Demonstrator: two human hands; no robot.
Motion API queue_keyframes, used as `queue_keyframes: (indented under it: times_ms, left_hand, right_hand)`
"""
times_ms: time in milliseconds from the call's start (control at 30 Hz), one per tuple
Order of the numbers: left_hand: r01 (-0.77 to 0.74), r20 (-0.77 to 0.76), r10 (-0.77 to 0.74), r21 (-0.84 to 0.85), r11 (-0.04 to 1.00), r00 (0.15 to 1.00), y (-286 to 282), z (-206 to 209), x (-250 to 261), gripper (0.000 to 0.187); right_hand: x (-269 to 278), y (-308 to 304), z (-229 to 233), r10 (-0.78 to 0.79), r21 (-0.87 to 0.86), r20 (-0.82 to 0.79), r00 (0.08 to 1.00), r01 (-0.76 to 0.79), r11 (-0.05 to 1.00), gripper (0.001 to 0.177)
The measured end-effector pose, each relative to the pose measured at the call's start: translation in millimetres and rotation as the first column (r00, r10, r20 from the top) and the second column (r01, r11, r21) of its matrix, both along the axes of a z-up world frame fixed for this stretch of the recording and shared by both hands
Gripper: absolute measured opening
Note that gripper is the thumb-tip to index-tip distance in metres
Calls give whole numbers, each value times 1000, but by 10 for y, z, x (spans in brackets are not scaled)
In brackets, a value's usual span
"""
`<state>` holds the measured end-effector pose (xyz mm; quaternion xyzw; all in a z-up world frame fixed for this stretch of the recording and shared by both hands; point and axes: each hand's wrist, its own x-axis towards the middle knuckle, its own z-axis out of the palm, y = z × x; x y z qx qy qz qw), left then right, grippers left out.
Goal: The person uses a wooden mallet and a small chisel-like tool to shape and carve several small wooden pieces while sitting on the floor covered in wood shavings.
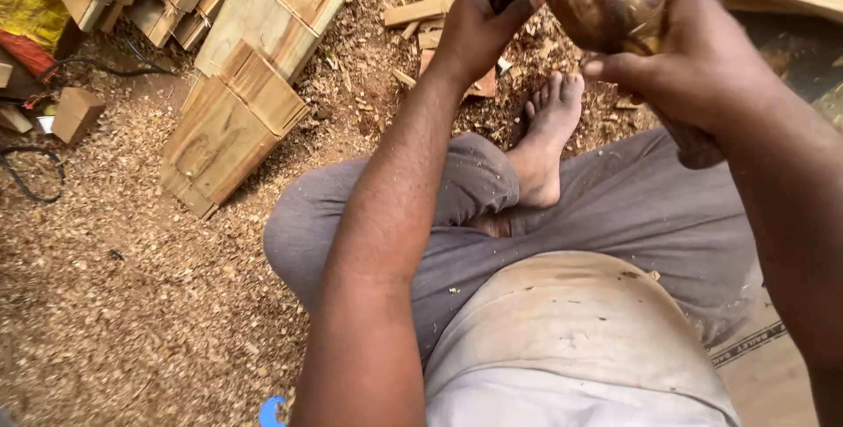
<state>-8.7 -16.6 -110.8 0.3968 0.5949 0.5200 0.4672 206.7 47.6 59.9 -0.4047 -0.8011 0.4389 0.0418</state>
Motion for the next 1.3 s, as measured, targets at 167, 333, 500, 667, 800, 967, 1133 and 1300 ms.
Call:
queue_keyframes:
  times_ms: [167,333,500,667,800,967,1133,1300]
  left_hand:
    - [-43,-145,43,7,999,988,10,-96,19,64]
    - [-14,-175,29,84,996,984,-2,-210,16,56]
    - [2,-44,-6,-96,995,999,-81,60,84,61]
    - [-77,-99,76,-11,997,992,-95,42,-45,55]
    - [-72,-81,77,57,996,994,-63,-47,-41,56]
    - [-63,-181,68,33,997,981,-88,-189,42,66]
    - [-17,-5,17,37,999,1000,-176,-71,38,65]
    - [-8,-9,8,18,1000,1000,-224,43,52,66]
  right_hand:
    - [88,20,-84,-182,-32,-79,980,180,983,65]
    - [68,-51,-312,-75,141,-63,995,83,986,70]
    - [-4,70,169,-23,67,292,956,4,998,96]
    - [220,-5,250,-202,-169,-289,936,158,973,29]
    - [450,118,14,-352,-402,-442,825,168,900,22]
    - [612,105,-358,-256,-174,-470,845,195,965,30]
    - [281,-79,-540,-155,135,-161,975,177,975,75]
    - [232,-68,-6,-105,-92,194,975,125,988,90]
